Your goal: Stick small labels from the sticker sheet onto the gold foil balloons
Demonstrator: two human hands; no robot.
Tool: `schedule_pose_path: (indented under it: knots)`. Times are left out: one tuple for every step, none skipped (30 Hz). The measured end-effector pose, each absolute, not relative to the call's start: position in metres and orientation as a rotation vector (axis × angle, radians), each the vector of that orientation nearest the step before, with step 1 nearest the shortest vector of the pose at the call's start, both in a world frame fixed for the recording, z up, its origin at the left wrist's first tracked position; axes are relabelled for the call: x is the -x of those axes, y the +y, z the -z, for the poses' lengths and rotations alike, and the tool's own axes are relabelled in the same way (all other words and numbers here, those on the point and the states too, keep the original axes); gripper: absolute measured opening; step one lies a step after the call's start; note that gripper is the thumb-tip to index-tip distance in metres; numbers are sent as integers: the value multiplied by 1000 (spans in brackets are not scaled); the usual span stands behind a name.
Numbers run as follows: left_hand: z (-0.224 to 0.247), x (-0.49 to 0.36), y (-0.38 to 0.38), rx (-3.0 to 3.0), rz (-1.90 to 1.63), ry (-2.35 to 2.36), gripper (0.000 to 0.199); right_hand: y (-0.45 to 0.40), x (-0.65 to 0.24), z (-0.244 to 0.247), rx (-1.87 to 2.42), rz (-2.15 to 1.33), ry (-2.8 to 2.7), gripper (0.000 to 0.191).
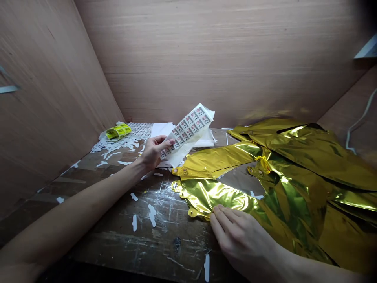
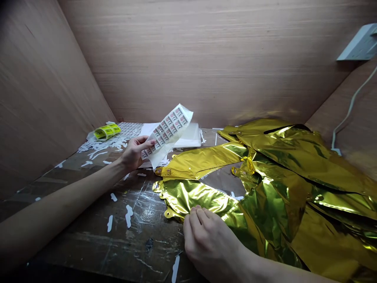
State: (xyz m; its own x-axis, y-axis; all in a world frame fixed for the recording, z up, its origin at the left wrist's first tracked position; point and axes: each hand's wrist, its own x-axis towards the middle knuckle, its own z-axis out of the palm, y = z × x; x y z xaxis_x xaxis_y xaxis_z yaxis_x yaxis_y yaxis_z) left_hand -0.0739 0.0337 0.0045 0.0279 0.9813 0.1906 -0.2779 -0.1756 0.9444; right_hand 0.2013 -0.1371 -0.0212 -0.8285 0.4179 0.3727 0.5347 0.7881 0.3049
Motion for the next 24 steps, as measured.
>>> schedule_pose_path:
  knots:
    - [-5, 74, 33, -1148, -1413, 865, 36, -135, -203, 20, 738, 525, -2691, 26]
    - [-5, 74, 33, -1145, -1411, 864, 36, -132, -204, 19, 755, 453, -2683, 26]
    - [-5, 74, 32, -1143, -1405, 865, 35, -129, -205, 18, 782, 383, -2668, 27]
    - [-4, 74, 32, -1142, -1396, 865, 35, -126, -206, 17, 819, 326, -2653, 26]
    - [-3, 74, 32, -1141, -1387, 866, 35, -123, -206, 18, 854, 299, -2642, 25]
    - [-2, 74, 33, -1143, -1377, 868, 36, -120, -206, 19, 876, 307, -2639, 24]
    - [-1, 75, 34, -1147, -1368, 869, 36, -118, -205, 21, 882, 342, -2643, 27]
    - [0, 75, 34, -1154, -1359, 869, 36, -115, -205, 24, 879, 383, -2657, 32]
    - [2, 76, 35, -1161, -1349, 868, 36, -114, -204, 28, 876, 417, -2677, 37]
    - [3, 77, 36, -1166, -1341, 866, 36, -114, -204, 32, 875, 442, -2693, 39]
    - [4, 77, 37, -1168, -1333, 866, 36, -114, -204, 35, 879, 457, -2705, 39]
    - [5, 78, 38, -1169, -1326, 865, 36, -115, -204, 38, 888, 469, -2709, 39]
    - [6, 78, 38, -1168, -1322, 866, 36, -117, -205, 40, 897, 485, -2707, 38]
    - [6, 78, 38, -1166, -1318, 865, 37, -119, -205, 40, 899, 498, -2711, 36]
    - [6, 78, 38, -1163, -1316, 864, 37, -121, -205, 38, 901, 503, -2726, 33]
    - [5, 78, 38, -1159, -1315, 862, 36, -123, -204, 36, 905, 492, -2752, 29]
    - [4, 78, 38, -1154, -1317, 861, 36, -124, -204, 32, 920, 453, -2785, 25]
    - [2, 78, 37, -1146, -1318, 858, 35, -125, -204, 27, 948, 385, -2811, 23]
    - [1, 79, 37, -1138, -1316, 851, 35, -123, -204, 22, 992, 299, -2818, 22]
    - [-1, 80, 36, -1137, -1305, 839, 35, -121, -205, 16, 1051, 207, -2790, 22]
    - [-3, 82, 36, -1143, -1282, 825, 35, -117, -207, 10, 1115, 106, -2730, 24]
    - [-6, 84, 35, -1154, -1251, 811, 36, -111, -209, 4, 1172, -11, -2649, 24]
    - [-8, 86, 33, -1173, -1207, 801, 37, -104, -212, -3, 1221, -139, -2554, 23]
    - [-10, 89, 31, -1201, -1151, 797, 38, -96, -217, -10, 1253, -269, -2455, 21]
